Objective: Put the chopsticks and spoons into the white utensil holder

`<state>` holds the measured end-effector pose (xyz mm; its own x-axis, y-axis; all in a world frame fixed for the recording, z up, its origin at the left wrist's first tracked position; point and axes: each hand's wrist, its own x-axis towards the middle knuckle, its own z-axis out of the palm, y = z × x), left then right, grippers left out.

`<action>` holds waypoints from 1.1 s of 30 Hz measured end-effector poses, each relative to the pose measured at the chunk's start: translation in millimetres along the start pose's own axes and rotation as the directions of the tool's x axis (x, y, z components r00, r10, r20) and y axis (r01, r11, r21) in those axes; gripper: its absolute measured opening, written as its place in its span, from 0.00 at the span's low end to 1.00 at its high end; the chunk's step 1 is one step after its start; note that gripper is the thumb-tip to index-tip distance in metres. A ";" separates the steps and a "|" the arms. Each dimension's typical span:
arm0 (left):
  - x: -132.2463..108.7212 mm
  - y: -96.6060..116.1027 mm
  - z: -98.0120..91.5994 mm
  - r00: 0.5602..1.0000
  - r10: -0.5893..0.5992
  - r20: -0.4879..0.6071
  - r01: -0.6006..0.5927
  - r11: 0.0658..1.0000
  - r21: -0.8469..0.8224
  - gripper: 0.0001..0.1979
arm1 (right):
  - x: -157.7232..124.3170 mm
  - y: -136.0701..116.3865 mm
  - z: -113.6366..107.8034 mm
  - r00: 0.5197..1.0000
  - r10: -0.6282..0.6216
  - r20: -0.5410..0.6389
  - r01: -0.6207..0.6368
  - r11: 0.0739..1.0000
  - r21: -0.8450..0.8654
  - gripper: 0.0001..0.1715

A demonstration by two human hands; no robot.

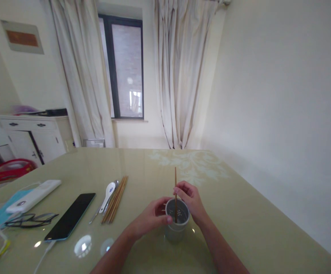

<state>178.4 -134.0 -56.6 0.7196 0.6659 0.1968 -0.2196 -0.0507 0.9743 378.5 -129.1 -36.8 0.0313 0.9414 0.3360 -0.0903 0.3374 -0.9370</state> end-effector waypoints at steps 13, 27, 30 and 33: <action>-34.2 8.0 -95.2 0.614 0.294 -0.733 0.773 -0.037 0.633 0.12 | 5.1 7.5 -5.1 1.000 0.009 -0.029 -0.009 1.000 -0.010 0.26; -38.7 -0.9 -102.9 0.578 0.158 -0.800 0.816 -0.111 0.567 0.14 | 9.7 24.5 -6.3 0.993 0.055 -0.107 -0.046 0.995 0.087 0.38; -38.1 -0.9 -100.3 0.587 0.162 -0.793 0.810 -0.099 0.579 0.15 | 12.2 28.4 -7.1 0.992 0.062 -0.112 -0.050 0.992 0.112 0.40; -33.3 -2.3 -93.0 0.631 0.182 -0.754 0.775 -0.092 0.626 0.16 | 14.4 33.6 -6.7 0.987 0.095 -0.133 -0.077 0.988 0.132 0.41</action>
<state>93.7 -86.8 -75.6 -0.0831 0.9722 0.2189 0.9898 0.0549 0.1318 382.6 -104.2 -64.0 0.1549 0.9608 0.2298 -0.2229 0.2606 -0.9394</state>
